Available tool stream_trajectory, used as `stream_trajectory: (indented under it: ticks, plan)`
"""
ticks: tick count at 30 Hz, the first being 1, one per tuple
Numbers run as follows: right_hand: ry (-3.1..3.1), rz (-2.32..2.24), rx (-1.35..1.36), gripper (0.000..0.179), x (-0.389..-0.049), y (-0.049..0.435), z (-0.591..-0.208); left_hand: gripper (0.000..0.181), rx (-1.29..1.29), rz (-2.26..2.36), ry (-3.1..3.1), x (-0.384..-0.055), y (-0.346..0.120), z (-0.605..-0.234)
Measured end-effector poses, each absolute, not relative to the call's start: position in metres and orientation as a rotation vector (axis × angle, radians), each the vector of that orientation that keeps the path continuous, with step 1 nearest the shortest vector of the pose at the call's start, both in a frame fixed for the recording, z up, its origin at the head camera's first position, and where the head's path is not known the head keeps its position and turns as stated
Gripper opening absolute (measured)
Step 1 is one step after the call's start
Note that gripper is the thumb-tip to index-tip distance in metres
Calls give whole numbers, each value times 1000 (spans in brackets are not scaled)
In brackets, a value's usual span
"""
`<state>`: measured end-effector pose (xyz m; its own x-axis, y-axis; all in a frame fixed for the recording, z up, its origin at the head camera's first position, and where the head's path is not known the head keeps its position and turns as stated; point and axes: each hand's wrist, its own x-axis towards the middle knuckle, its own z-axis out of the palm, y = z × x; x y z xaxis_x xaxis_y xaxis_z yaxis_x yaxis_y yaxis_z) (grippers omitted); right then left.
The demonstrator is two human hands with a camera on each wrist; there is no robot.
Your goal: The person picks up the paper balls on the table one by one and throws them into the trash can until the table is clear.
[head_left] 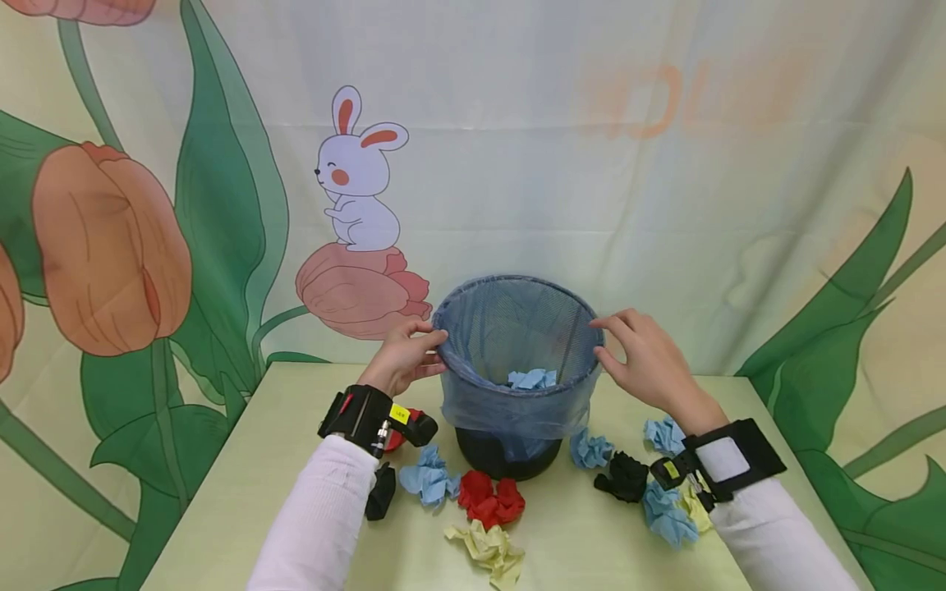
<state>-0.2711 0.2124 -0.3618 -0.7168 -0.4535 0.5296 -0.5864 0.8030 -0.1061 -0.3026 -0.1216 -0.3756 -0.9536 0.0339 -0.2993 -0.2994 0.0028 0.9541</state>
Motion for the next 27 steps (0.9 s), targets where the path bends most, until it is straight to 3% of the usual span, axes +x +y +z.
stream_trajectory:
  ticks: [27]
  plan:
    - [-2617,407,554,44,-225,249,-437,34,-263,2033,2040,-302,-122,-376]
